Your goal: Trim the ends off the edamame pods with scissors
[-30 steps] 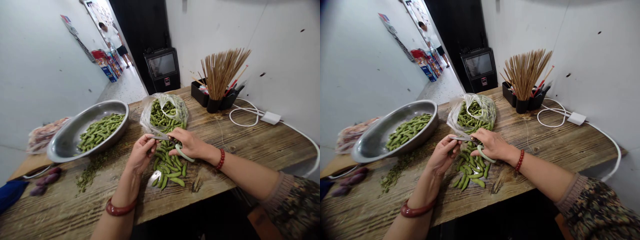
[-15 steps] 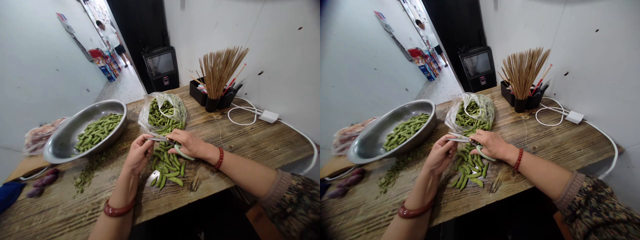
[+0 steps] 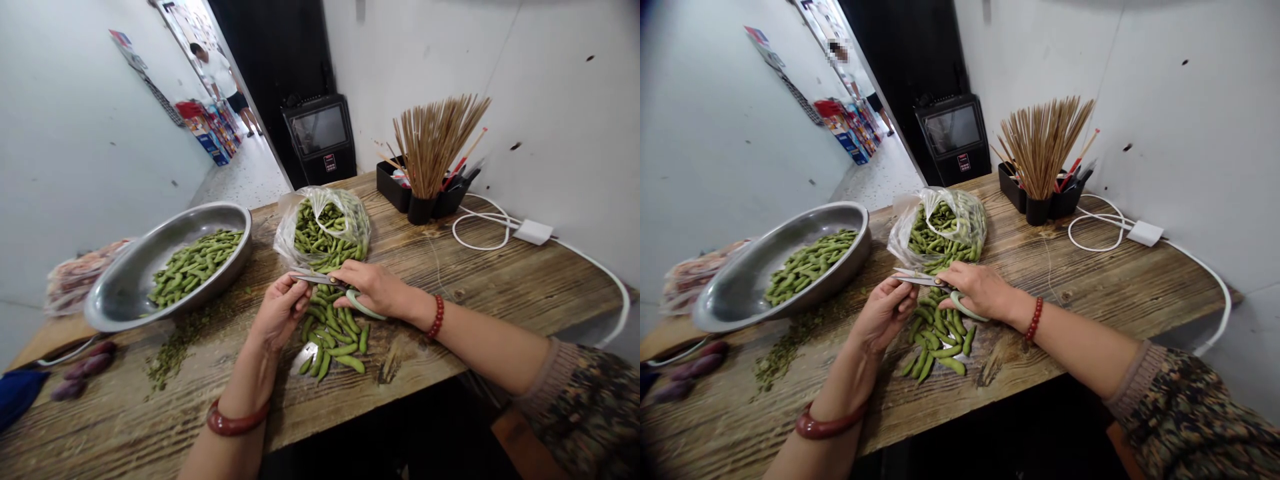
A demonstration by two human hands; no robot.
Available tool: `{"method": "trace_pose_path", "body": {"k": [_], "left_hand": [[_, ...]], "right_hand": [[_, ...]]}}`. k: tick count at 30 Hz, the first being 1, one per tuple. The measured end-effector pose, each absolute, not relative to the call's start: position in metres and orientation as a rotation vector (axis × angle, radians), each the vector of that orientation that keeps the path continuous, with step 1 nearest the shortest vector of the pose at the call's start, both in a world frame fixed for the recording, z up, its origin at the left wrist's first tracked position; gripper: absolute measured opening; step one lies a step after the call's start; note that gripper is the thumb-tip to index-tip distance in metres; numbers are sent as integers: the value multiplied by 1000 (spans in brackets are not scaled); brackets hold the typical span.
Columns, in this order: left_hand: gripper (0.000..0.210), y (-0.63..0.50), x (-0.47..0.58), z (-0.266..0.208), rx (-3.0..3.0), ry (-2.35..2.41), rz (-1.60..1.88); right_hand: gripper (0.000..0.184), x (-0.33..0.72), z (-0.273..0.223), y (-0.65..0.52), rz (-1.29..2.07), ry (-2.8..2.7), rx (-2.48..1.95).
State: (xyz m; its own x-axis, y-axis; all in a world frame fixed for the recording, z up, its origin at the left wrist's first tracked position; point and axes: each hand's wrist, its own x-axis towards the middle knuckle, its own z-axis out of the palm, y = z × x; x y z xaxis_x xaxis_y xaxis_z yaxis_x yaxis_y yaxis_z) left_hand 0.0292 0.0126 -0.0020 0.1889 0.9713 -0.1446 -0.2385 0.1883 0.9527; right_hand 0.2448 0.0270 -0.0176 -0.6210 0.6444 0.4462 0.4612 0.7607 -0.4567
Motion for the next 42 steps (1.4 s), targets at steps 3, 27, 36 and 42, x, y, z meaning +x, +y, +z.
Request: {"method": "trace_pose_path", "body": {"k": [3, 27, 36, 42], "left_hand": [[20, 14, 28, -2, 968, 996, 1119], [18, 23, 16, -23, 2174, 1514, 598], [17, 20, 10, -20, 2405, 1491, 388], [3, 21, 13, -17, 2395, 1504, 526]], "right_hand": [[42, 245, -18, 28, 401, -2355, -828], [49, 244, -24, 32, 371, -2277, -782], [49, 245, -28, 34, 375, -2275, -781], [49, 245, -27, 34, 376, -2266, -776]]}}
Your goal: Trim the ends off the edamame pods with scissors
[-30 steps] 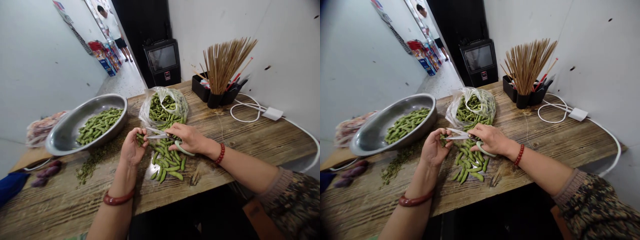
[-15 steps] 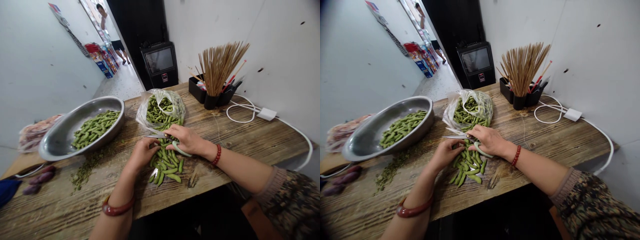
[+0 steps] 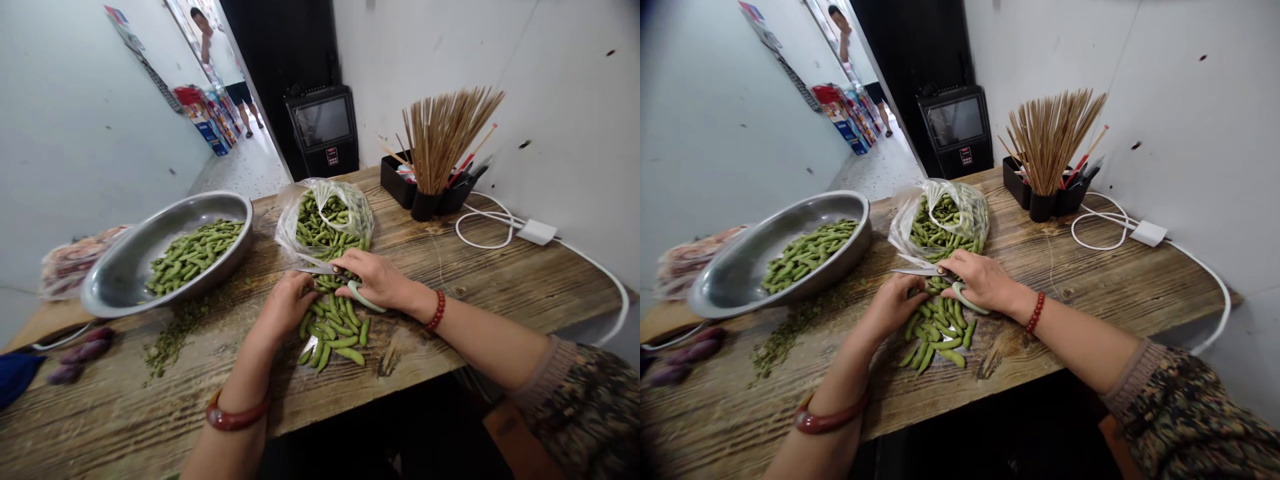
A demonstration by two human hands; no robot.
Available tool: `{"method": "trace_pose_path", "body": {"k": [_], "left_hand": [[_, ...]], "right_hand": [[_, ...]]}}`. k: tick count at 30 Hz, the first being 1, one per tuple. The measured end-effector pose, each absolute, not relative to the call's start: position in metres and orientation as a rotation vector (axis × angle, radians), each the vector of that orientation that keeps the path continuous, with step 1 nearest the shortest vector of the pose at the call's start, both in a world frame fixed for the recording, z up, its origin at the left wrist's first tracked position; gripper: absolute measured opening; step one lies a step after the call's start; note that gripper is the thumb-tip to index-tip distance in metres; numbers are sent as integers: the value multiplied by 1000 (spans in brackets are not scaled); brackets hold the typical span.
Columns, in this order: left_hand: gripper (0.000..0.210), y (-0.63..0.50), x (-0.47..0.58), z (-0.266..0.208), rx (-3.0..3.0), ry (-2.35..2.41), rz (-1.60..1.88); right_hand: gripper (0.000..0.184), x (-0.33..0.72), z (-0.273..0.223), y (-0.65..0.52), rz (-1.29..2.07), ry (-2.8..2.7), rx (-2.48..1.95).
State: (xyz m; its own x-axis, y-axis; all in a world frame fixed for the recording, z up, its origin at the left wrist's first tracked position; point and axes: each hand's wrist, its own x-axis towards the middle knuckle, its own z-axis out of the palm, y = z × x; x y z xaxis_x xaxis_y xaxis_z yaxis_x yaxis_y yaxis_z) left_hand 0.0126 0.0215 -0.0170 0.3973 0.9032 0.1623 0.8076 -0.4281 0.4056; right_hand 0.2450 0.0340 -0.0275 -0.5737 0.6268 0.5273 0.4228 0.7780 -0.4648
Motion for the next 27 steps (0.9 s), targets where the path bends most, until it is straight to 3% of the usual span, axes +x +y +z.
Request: {"method": "trace_pose_path", "body": {"k": [5, 11, 27], "left_hand": [[7, 20, 18, -6, 2042, 1537, 852], [32, 14, 21, 1, 1404, 1356, 1005], [26, 11, 32, -6, 1283, 1270, 1044]], "right_hand": [[47, 245, -26, 34, 375, -2207, -819], [52, 245, -26, 35, 410, -2136, -849], [61, 243, -25, 32, 489, -2255, -806]]}}
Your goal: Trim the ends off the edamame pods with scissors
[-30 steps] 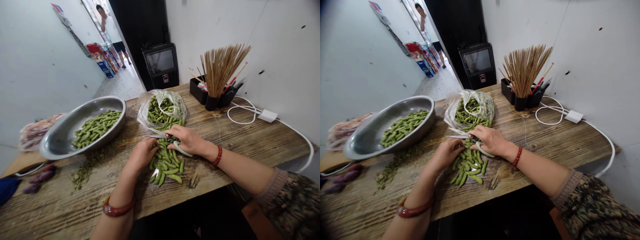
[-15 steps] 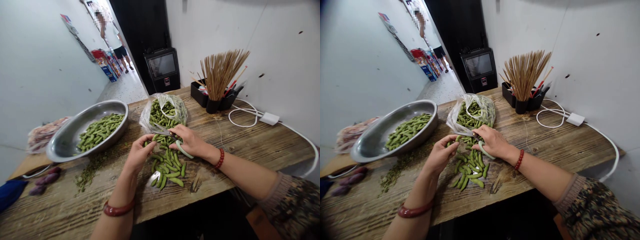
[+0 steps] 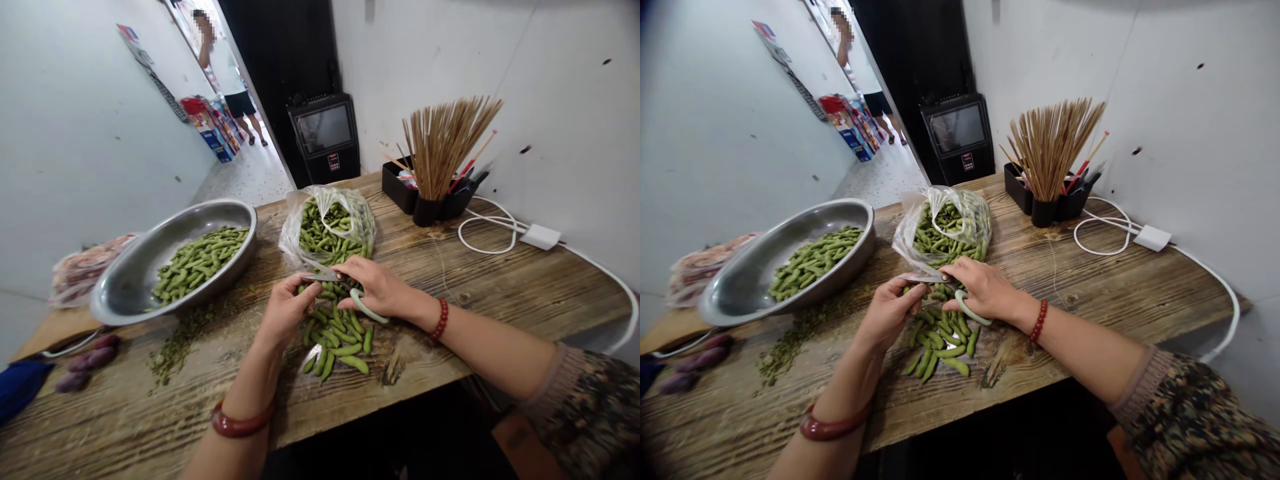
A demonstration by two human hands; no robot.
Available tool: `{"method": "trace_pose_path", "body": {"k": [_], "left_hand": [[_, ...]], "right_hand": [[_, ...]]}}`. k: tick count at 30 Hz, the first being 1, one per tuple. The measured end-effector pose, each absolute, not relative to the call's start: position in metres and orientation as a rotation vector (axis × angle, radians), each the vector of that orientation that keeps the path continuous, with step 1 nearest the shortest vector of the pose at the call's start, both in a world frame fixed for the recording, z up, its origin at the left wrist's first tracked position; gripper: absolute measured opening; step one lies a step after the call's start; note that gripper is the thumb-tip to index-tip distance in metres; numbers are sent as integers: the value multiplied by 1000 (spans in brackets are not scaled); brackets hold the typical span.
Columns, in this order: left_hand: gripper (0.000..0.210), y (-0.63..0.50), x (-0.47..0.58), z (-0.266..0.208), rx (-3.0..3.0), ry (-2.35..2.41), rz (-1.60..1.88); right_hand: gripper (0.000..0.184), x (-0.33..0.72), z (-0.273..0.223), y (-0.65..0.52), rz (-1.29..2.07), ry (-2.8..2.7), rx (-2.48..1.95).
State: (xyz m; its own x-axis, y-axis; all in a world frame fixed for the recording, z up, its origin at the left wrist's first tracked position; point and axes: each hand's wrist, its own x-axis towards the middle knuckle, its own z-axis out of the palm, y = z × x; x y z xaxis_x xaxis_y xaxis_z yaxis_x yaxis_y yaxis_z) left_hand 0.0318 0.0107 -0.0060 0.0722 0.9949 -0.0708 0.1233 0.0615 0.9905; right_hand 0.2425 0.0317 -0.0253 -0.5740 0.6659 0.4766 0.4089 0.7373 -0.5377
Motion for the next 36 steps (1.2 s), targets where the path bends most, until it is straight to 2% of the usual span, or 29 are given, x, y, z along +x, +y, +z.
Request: {"method": "trace_pose_path", "body": {"k": [8, 21, 32, 36], "left_hand": [[24, 10, 32, -7, 1308, 1267, 1069], [21, 9, 32, -5, 1331, 1267, 1077], [11, 13, 28, 2, 1645, 1310, 1062], [13, 14, 26, 2, 1682, 1315, 995]], "right_hand": [[64, 241, -24, 30, 478, -2258, -755], [49, 243, -22, 30, 464, -2311, -739], [49, 246, -20, 31, 405, -2358, -776], [48, 246, -19, 30, 387, -2383, -797]]}}
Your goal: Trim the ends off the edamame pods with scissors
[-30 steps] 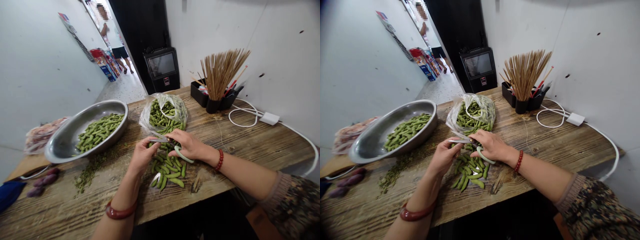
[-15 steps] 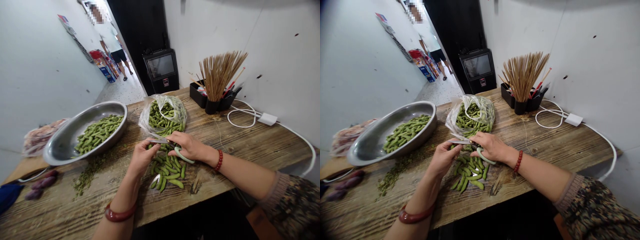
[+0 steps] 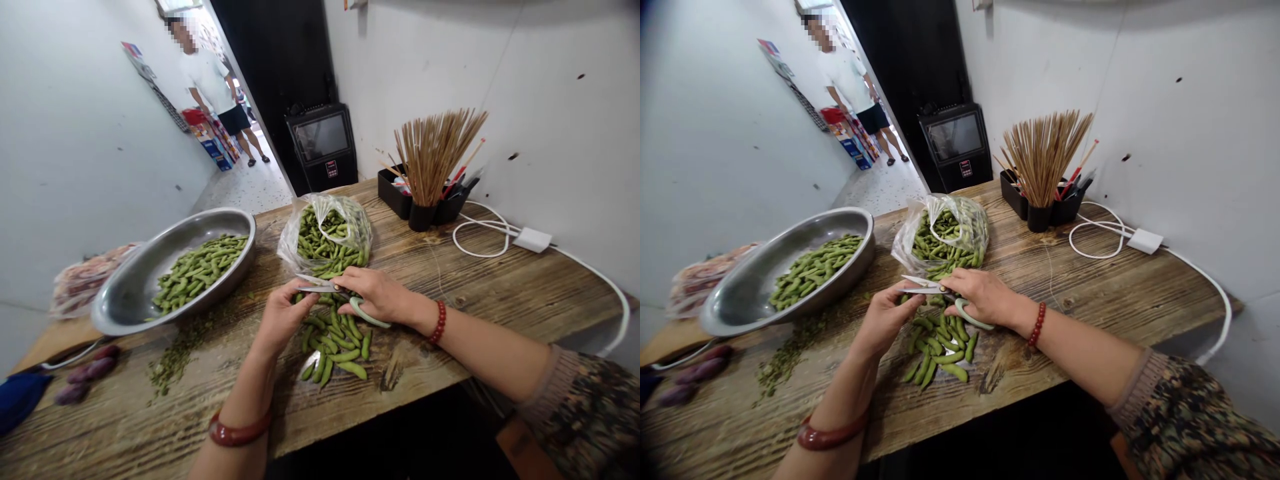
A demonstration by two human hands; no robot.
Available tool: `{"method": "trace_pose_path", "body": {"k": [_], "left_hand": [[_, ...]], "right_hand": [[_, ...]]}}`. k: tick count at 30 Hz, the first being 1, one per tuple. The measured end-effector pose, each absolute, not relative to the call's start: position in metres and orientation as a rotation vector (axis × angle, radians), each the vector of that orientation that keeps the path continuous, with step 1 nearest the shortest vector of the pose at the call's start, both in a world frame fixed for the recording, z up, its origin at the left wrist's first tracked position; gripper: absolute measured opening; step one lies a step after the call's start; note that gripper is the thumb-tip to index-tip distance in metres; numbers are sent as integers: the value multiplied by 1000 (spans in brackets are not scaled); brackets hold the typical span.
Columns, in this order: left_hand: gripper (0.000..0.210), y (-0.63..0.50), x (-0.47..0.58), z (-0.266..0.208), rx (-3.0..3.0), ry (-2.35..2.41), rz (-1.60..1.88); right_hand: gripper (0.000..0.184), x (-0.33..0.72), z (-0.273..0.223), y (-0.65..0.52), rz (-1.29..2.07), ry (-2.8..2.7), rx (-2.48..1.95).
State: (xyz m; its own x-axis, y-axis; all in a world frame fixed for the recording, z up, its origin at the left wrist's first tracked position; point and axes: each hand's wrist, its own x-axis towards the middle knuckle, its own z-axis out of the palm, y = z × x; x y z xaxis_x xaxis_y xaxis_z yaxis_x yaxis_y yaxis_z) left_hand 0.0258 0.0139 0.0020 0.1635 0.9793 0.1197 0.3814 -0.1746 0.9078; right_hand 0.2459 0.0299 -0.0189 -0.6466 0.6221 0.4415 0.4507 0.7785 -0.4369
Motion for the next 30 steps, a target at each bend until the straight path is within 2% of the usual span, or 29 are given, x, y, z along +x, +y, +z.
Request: {"method": "trace_pose_path", "body": {"k": [14, 19, 26, 30], "left_hand": [[13, 12, 24, 6, 1676, 1299, 967], [16, 11, 22, 4, 1355, 1281, 1002], [25, 10, 24, 8, 1028, 1034, 1143], [26, 10, 24, 7, 978, 985, 1178]], "right_hand": [[43, 248, -16, 29, 395, -2413, -820], [43, 249, -18, 33, 506, -2262, -780], [58, 245, -26, 35, 448, -2133, -771], [58, 243, -26, 33, 422, -2157, -735]]}}
